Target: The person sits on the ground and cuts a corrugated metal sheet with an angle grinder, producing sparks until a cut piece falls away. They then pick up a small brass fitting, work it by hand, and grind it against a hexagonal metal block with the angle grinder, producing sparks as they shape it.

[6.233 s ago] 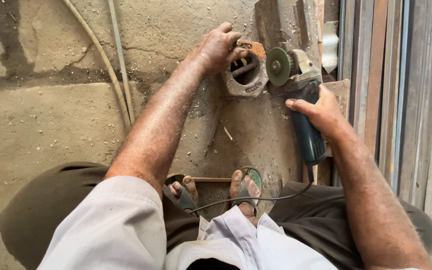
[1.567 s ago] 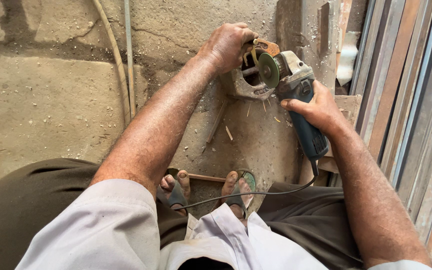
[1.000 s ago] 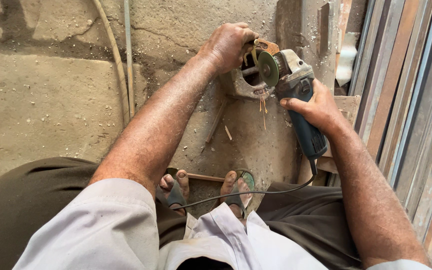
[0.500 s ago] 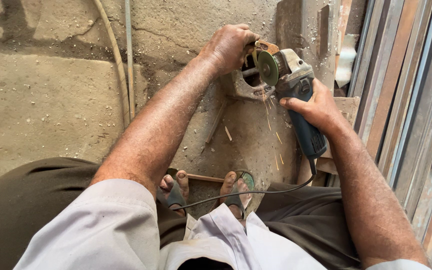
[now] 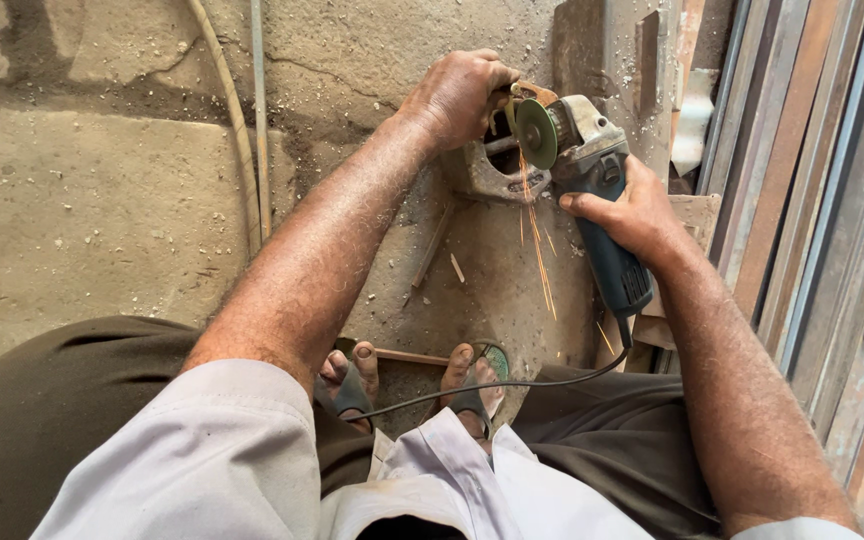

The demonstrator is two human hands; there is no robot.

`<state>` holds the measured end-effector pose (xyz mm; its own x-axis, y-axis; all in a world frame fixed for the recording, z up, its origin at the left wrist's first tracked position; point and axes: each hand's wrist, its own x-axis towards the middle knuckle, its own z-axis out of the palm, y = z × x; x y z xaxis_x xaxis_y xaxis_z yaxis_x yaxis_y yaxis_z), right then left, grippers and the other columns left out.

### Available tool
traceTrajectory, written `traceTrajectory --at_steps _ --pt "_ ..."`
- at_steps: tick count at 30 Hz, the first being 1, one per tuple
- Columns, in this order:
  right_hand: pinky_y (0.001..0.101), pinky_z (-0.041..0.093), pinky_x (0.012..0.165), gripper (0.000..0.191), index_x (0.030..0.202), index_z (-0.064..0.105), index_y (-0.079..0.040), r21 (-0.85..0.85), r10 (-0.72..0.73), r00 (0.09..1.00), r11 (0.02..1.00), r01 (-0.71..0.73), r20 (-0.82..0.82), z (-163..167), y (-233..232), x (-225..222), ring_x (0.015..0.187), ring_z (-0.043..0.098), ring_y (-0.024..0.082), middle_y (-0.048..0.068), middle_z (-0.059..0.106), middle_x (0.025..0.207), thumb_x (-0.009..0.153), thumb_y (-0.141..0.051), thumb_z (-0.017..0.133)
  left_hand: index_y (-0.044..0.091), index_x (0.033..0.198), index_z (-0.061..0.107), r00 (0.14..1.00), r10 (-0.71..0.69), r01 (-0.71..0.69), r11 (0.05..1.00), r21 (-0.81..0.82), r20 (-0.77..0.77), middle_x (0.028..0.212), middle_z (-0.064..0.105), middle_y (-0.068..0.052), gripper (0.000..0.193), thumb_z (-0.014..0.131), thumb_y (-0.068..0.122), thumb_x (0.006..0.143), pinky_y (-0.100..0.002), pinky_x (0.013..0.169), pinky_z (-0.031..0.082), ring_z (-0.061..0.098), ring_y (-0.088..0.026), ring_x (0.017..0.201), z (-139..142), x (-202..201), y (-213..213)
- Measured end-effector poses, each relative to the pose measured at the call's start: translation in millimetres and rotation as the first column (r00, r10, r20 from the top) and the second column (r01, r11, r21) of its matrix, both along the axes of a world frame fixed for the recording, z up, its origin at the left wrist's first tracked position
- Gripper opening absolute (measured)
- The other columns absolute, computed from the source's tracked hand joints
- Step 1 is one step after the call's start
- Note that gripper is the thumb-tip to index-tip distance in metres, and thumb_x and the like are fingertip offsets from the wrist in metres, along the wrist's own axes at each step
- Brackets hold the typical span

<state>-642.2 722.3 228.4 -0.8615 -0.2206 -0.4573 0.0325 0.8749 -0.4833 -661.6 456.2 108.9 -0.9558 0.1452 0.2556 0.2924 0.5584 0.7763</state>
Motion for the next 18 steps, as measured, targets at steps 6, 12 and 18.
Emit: traceTrajectory --at_steps 6,12,18 --pt "0.0357 0.055 0.09 0.07 0.128 0.06 -0.001 -0.03 -0.028 0.999 0.999 0.029 0.028 2.4 -2.9 1.1 0.102 0.069 0.02 0.014 0.072 0.113 0.072 -0.032 0.085 0.015 0.112 0.077 1.0 -0.001 0.001 1.0 -0.006 0.023 0.102 0.071 -0.006 0.025 0.077 0.011 0.087 -0.038 0.085 0.058 0.071 -0.026 0.098 0.6 -0.9 2.3" --pt "0.0353 0.055 0.092 0.068 0.128 0.061 -0.001 -0.044 -0.02 1.0 0.999 0.02 0.02 2.3 -2.2 1.6 0.103 0.069 0.019 0.013 0.073 0.113 0.072 -0.032 0.085 0.015 0.111 0.077 0.999 -0.013 0.014 1.0 -0.026 0.05 0.102 0.071 -0.007 0.024 0.077 0.011 0.087 -0.04 0.084 0.057 0.07 -0.027 0.098 2.6 -0.1 1.4" --pt "0.0357 0.054 0.093 0.069 0.129 0.061 -0.001 -0.021 0.004 1.0 1.0 -0.004 -0.009 0.7 -1.4 1.4 0.104 0.069 0.02 0.013 0.073 0.115 0.073 -0.033 0.086 0.015 0.113 0.077 0.999 -0.009 0.009 1.0 0.007 0.035 0.103 0.071 -0.007 0.027 0.078 0.01 0.086 -0.04 0.084 0.057 0.07 -0.028 0.099 1.7 0.5 1.3"
